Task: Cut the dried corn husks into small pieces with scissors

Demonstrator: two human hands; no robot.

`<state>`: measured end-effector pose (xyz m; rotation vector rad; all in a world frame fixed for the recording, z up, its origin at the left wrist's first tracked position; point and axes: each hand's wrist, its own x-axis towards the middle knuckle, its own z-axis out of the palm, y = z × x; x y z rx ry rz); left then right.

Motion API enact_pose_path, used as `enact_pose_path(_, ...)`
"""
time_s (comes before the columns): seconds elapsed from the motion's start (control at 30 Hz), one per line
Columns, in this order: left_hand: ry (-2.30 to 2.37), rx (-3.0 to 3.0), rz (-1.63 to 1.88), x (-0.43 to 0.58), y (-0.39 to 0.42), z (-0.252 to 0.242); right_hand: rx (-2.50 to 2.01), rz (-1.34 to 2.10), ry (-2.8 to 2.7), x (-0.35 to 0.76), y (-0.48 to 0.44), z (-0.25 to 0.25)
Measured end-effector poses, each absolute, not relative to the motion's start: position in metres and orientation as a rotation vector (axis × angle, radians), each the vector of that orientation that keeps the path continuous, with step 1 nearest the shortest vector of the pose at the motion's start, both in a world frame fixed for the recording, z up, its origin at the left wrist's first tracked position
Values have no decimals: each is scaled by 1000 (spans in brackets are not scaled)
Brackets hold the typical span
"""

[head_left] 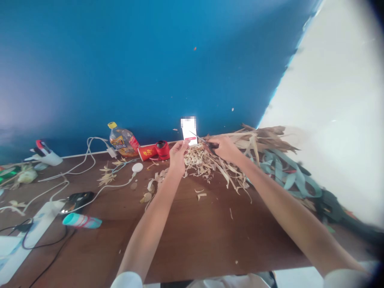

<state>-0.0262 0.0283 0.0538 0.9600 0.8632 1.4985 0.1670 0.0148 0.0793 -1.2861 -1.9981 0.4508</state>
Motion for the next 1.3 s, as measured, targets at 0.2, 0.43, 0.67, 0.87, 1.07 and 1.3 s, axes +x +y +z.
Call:
enact_pose_path(0.2, 790, 728, 1427, -11, 20, 52, -1077, 707, -1770, 147, 15, 65)
enact_pose_path(0.43, 787, 809, 1395, 0, 14, 43, -1003, 738, -1606, 135, 11, 64)
enact_pose_path(0.67, 877, 945, 1379, 1, 12, 43, -1046, 684, -1541, 137, 14, 63)
enact_pose_path(0.87, 961, 1153, 1391, -1, 11, 45, -1044, 676, -1522, 142, 11, 71)
enact_pose_path(1.07, 975, 1257, 1322, -2, 8, 51, -1056, 689, -1521, 147, 10, 79)
enact_pose_path(1.3, 1002, 1209, 1258, -8, 15, 49, -1075, 715, -1474, 152, 13, 78)
